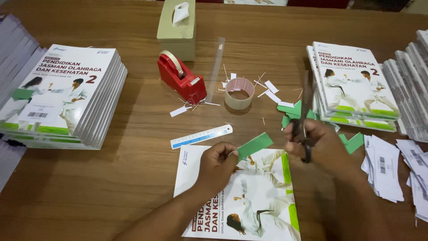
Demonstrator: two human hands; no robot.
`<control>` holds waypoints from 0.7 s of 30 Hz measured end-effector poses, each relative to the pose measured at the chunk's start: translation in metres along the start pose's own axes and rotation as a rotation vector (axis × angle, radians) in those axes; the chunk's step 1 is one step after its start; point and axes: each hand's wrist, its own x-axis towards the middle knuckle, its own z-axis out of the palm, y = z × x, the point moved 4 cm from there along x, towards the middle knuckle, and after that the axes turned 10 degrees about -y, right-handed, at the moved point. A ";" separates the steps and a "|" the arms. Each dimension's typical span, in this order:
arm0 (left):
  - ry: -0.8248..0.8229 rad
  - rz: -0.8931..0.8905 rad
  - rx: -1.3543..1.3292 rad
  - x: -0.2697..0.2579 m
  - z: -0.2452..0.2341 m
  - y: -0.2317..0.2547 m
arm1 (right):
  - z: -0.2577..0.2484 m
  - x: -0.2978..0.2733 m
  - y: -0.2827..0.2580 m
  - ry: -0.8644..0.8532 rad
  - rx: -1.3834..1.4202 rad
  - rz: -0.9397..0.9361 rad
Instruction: Applying labels and tape to textbooks.
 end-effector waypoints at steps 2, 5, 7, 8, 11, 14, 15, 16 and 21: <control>0.041 0.028 0.060 -0.001 0.003 0.001 | 0.016 0.002 0.000 0.065 0.065 -0.036; 0.067 0.050 0.143 -0.003 0.005 0.003 | 0.022 0.009 0.015 0.096 0.118 -0.068; 0.054 0.045 0.163 -0.003 0.006 0.002 | 0.023 0.012 0.022 0.061 0.106 -0.064; 0.056 0.051 0.169 -0.002 0.006 0.001 | 0.024 0.013 0.022 0.042 0.116 -0.063; 0.045 0.073 0.154 0.000 0.004 0.000 | 0.025 0.014 0.017 0.011 0.111 -0.069; 0.056 0.106 0.071 0.000 0.002 0.001 | 0.025 0.015 0.019 0.023 0.117 -0.080; 0.080 0.123 0.009 -0.001 0.000 0.002 | 0.024 0.015 0.021 0.044 0.141 -0.084; 0.082 0.125 0.009 -0.001 0.001 0.007 | 0.027 0.015 0.020 0.042 0.140 -0.086; 0.196 0.174 -0.214 -0.004 0.003 0.017 | 0.057 0.010 0.004 0.060 0.181 -0.007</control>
